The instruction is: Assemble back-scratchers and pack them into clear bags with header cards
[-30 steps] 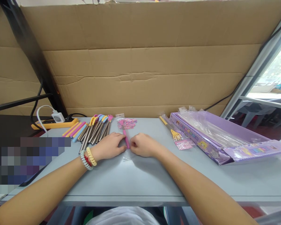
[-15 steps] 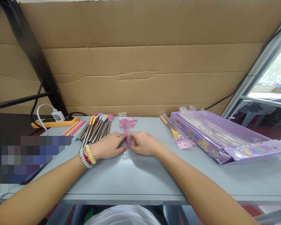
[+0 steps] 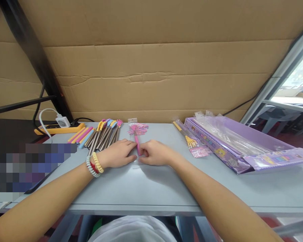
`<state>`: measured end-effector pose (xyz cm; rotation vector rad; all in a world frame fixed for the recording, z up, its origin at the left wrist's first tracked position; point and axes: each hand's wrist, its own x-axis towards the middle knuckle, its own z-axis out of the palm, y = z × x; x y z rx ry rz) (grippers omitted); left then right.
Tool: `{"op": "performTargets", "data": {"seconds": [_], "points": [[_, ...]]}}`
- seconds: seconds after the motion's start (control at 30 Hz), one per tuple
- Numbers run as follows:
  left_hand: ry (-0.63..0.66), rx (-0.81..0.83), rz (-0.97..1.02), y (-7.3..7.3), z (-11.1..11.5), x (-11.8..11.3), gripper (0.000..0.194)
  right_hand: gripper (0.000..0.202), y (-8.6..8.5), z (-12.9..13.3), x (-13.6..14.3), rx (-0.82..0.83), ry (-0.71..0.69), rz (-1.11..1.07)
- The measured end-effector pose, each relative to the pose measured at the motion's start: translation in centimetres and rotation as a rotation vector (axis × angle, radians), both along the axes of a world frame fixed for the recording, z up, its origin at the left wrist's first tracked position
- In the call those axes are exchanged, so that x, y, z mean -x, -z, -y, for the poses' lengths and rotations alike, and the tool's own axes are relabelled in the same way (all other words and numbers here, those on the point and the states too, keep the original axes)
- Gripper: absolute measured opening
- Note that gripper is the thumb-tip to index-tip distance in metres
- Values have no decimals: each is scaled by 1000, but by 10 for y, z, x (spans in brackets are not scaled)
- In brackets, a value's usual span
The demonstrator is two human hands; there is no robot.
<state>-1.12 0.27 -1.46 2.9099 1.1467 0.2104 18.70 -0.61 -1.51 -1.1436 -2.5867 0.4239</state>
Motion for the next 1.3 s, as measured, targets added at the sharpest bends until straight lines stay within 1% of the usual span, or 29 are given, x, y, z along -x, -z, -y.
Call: {"op": "performTargets", "data": {"seconds": [0.17, 0.3, 0.43, 0.47, 0.57, 0.67, 0.83, 1.0, 1.17, 1.3], "points": [[-3, 15, 3, -1, 1, 1, 30, 16, -3, 1, 0, 17, -11, 7], [-4, 10, -4, -1, 1, 0, 29, 15, -5, 3, 2, 43, -37, -58], [-8, 8, -6, -1, 2, 0, 29, 13, -6, 4, 2, 35, -86, -113], [-9, 9, -5, -1, 2, 0, 28, 16, -5, 4, 1, 37, -100, -115], [-10, 12, -9, -2, 2, 0, 28, 35, -2, 2, -1, 34, -132, -98], [-6, 14, -12, -3, 2, 0, 29, 41, 2, -2, -2, -10, -148, -79], [-9, 11, -29, -2, 1, -1, 33, 38, 5, -7, -4, -62, -95, -24], [-2, -5, -65, -2, 1, -1, 36, 32, 2, -4, -4, -61, -75, 1], [0, -5, -64, -2, 1, -1, 35, 28, -4, 0, -2, -11, -164, -49], [6, -14, -68, -1, 0, -1, 38, 20, -6, 2, -1, 17, -219, -71]]}}
